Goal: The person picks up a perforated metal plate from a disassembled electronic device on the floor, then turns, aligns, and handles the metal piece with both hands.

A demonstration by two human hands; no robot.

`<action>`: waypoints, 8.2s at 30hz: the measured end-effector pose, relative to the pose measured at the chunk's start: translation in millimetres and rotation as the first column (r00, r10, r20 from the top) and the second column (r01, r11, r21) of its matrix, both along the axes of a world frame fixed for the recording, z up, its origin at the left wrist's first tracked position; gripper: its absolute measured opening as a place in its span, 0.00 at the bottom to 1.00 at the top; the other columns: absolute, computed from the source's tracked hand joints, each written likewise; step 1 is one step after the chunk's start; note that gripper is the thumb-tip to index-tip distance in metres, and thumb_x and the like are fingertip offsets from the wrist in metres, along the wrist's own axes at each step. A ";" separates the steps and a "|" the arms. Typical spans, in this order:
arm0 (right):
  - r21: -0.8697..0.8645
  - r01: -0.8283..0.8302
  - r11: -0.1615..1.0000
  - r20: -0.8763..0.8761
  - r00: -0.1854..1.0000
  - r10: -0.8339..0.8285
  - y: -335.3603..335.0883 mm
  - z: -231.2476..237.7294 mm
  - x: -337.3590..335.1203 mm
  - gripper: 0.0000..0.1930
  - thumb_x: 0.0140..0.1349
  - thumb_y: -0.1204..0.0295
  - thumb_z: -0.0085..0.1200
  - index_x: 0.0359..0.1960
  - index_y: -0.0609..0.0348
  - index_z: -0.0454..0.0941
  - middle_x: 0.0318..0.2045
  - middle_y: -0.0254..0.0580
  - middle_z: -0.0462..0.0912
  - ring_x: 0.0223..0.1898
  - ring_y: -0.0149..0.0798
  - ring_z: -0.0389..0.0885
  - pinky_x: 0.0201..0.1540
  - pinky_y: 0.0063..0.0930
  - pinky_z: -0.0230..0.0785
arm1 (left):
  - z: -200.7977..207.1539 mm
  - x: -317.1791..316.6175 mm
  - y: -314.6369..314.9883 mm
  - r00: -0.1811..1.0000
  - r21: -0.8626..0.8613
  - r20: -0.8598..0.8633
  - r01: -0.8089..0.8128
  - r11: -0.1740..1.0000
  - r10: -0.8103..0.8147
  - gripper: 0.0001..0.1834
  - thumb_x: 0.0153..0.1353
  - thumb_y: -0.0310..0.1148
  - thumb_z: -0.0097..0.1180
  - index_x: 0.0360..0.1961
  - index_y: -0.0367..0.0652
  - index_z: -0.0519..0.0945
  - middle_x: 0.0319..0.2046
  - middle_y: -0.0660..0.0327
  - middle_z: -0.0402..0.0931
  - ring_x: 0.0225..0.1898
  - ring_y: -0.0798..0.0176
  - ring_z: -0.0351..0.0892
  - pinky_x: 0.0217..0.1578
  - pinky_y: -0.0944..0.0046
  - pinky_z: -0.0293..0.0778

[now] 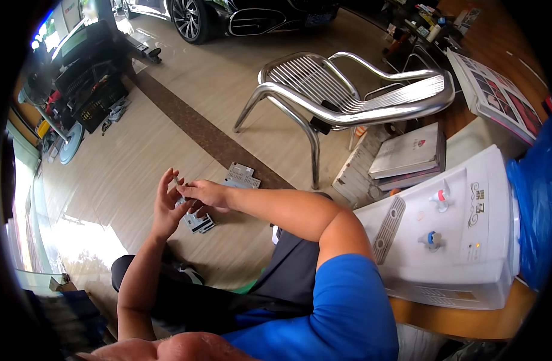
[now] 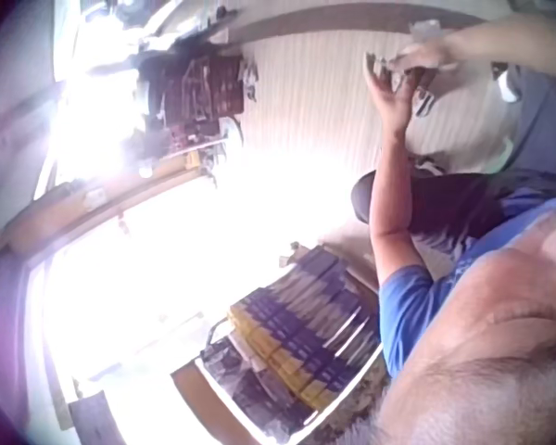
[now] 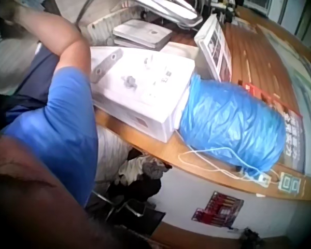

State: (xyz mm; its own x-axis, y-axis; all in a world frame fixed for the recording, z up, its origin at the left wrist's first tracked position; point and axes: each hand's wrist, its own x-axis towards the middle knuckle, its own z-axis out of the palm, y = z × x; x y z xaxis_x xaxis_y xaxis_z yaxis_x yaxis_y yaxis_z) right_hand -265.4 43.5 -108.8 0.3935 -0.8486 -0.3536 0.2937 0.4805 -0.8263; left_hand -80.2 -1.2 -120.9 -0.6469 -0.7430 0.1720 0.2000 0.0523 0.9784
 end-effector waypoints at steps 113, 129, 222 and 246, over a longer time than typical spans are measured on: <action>-0.799 -0.476 0.367 -0.598 0.571 -0.562 3.5 22.9 -3.9 0.51 0.50 0.65 0.73 0.71 0.66 0.53 0.62 0.62 0.69 0.59 0.59 0.73 0.59 0.43 0.71 | 24.6 12.9 -10.8 0.940 0.476 -0.153 0.341 0.810 -0.306 0.54 0.62 0.36 0.67 0.77 0.47 0.39 0.61 0.55 0.65 0.56 0.64 0.71 0.53 0.62 0.73; -0.804 -0.474 0.359 -0.592 0.577 -0.563 0.2 24.7 -5.4 0.41 0.53 0.65 0.70 0.67 0.64 0.61 0.58 0.58 0.73 0.57 0.57 0.76 0.57 0.43 0.73 | 24.0 11.8 -8.5 0.942 0.443 -0.126 0.334 0.832 -0.311 0.58 0.60 0.44 0.68 0.77 0.45 0.37 0.63 0.53 0.63 0.56 0.64 0.72 0.53 0.63 0.72; -0.705 -0.560 0.434 -0.708 0.533 -0.463 2.3 20.9 -12.8 0.62 0.42 0.65 0.77 0.74 0.62 0.44 0.69 0.59 0.60 0.69 0.58 0.63 0.69 0.42 0.62 | 10.3 7.7 -11.9 0.943 0.434 -0.200 0.328 0.839 -0.265 0.54 0.62 0.27 0.64 0.77 0.44 0.37 0.57 0.52 0.70 0.55 0.57 0.77 0.55 0.60 0.74; -0.707 -0.523 0.476 -0.706 0.562 -0.432 2.1 28.3 -12.4 0.59 0.46 0.63 0.76 0.74 0.65 0.45 0.69 0.64 0.58 0.70 0.62 0.60 0.70 0.45 0.59 | 12.1 10.6 -13.3 0.986 0.496 -0.044 0.164 0.853 -0.164 0.51 0.63 0.31 0.65 0.76 0.39 0.40 0.50 0.51 0.77 0.45 0.65 0.79 0.45 0.65 0.77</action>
